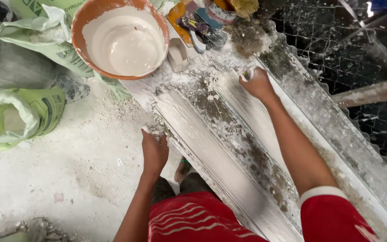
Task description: Applying and smoothing a plaster or gypsum mixture into a long mold to create decorative architectural moldings.
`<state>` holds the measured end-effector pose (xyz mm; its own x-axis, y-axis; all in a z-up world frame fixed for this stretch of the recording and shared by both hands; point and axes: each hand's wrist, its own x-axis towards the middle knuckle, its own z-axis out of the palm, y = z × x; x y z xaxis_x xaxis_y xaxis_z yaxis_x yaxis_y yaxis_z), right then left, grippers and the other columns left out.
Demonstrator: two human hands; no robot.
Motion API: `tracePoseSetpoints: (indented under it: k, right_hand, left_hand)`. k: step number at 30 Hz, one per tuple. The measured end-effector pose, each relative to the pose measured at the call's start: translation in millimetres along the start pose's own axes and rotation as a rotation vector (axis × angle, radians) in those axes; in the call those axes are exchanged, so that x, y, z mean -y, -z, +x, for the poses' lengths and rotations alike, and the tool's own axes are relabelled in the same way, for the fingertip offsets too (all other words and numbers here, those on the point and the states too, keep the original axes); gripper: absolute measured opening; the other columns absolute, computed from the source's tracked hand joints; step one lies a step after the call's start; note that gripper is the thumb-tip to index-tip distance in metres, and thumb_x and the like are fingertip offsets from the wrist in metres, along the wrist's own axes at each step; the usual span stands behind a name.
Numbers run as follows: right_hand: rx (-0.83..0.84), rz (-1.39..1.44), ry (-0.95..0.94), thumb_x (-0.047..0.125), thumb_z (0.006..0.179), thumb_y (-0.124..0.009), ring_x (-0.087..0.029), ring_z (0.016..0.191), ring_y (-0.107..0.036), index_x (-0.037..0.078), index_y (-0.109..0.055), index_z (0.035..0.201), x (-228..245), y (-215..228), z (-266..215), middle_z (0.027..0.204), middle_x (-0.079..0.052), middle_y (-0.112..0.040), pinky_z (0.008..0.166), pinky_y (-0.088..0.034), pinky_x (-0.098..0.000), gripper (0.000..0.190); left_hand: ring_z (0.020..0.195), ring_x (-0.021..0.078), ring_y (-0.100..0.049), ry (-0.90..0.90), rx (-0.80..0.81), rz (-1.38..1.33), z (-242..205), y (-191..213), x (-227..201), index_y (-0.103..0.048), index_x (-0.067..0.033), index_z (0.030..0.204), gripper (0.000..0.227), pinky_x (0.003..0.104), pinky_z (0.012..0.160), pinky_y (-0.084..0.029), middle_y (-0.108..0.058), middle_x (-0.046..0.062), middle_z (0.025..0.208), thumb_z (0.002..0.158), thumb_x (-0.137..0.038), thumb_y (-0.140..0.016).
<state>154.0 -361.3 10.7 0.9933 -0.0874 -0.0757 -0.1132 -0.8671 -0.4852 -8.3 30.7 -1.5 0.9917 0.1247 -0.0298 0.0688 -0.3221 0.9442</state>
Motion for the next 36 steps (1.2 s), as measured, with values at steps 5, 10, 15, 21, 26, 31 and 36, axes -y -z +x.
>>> tracePoseSetpoints:
  k: [5, 10, 15, 21, 26, 31, 36]
  right_hand:
    - [0.156, -0.214, 0.212, 0.023, 0.080, -0.084, -0.039, 0.092, -0.068, 0.001, -0.071, 0.095, -12, -41, 89, 0.100, -0.024, -0.070, 0.083, -0.054, -0.0460, 0.030]
    - [0.139, -0.074, 0.132, 0.022, 0.084, -0.078, -0.039, 0.096, -0.070, 0.000, -0.067, 0.105, 11, -65, 99, 0.104, -0.023, -0.072, 0.086, -0.055, -0.0457, 0.033]
    - [-0.213, -0.353, 0.214, 0.022, 0.086, -0.075, -0.040, 0.098, -0.070, 0.008, -0.070, 0.103, 1, -56, 80, 0.101, -0.020, -0.072, 0.087, -0.054, -0.0503, 0.022]
    - [0.073, 0.307, -0.234, 0.025, 0.101, -0.059, -0.020, 0.087, -0.069, 0.011, -0.063, 0.125, 132, -54, -3, 0.105, -0.009, -0.072, 0.074, -0.062, -0.0385, 0.029]
    - [0.278, 0.251, -0.196, 0.029, 0.100, -0.067, -0.025, 0.080, -0.064, 0.012, -0.060, 0.121, 199, -151, -60, 0.094, -0.016, -0.069, 0.075, -0.054, -0.0417, 0.028]
    - [0.013, 0.451, -0.215, 0.019, 0.091, -0.074, -0.028, 0.094, -0.071, 0.004, -0.065, 0.116, 205, -207, -64, 0.102, -0.012, -0.072, 0.086, -0.055, -0.0373, 0.030]
    - [0.043, -0.004, -0.110, 0.018, 0.092, -0.070, -0.040, 0.128, -0.055, 0.015, -0.069, 0.132, 232, -210, -45, 0.137, -0.020, -0.060, 0.111, -0.047, -0.0478, 0.041]
  left_hand:
    - [0.088, 0.0446, -0.070, 0.152, 0.038, 0.087, 16, 0, 20, -0.046, 0.0082, 0.124, 0.041, 0.047, 0.071, -0.055, -0.071, 0.029, 0.098, 0.090, -0.002, -0.067]
    - [0.086, 0.0460, -0.068, 0.000, 0.037, 0.428, 41, 2, 56, -0.062, 0.0077, 0.106, 0.036, 0.054, 0.085, -0.051, -0.072, 0.029, 0.090, 0.082, -0.013, -0.080]
    - [0.083, 0.0419, -0.069, 0.013, 0.219, 0.162, 90, 26, 45, -0.071, 0.0048, 0.102, 0.022, 0.049, 0.075, -0.053, -0.072, 0.026, 0.097, 0.092, -0.015, -0.070]
    - [0.065, 0.0366, -0.066, 0.032, 0.460, 0.035, 152, 24, 83, -0.067, 0.0069, 0.102, 0.032, 0.043, 0.065, -0.052, -0.071, 0.025, 0.081, 0.090, -0.021, -0.078]
    - [0.072, 0.0301, -0.071, 0.040, 0.694, 0.017, 188, 30, 77, -0.069, 0.0037, 0.114, 0.038, 0.040, 0.068, -0.055, -0.075, 0.023, 0.085, 0.092, -0.025, -0.078]
    - [0.111, 0.0279, -0.064, -0.398, 0.634, -0.127, 215, 22, 88, -0.064, 0.0075, 0.133, 0.049, 0.043, 0.090, -0.050, -0.070, 0.025, 0.123, 0.092, -0.013, -0.081]
    - [0.098, 0.0134, -0.062, 0.684, 0.687, -0.936, 216, -4, 135, -0.062, -0.0036, 0.122, 0.034, 0.036, 0.081, -0.056, -0.065, 0.003, 0.113, 0.091, 0.009, -0.059]
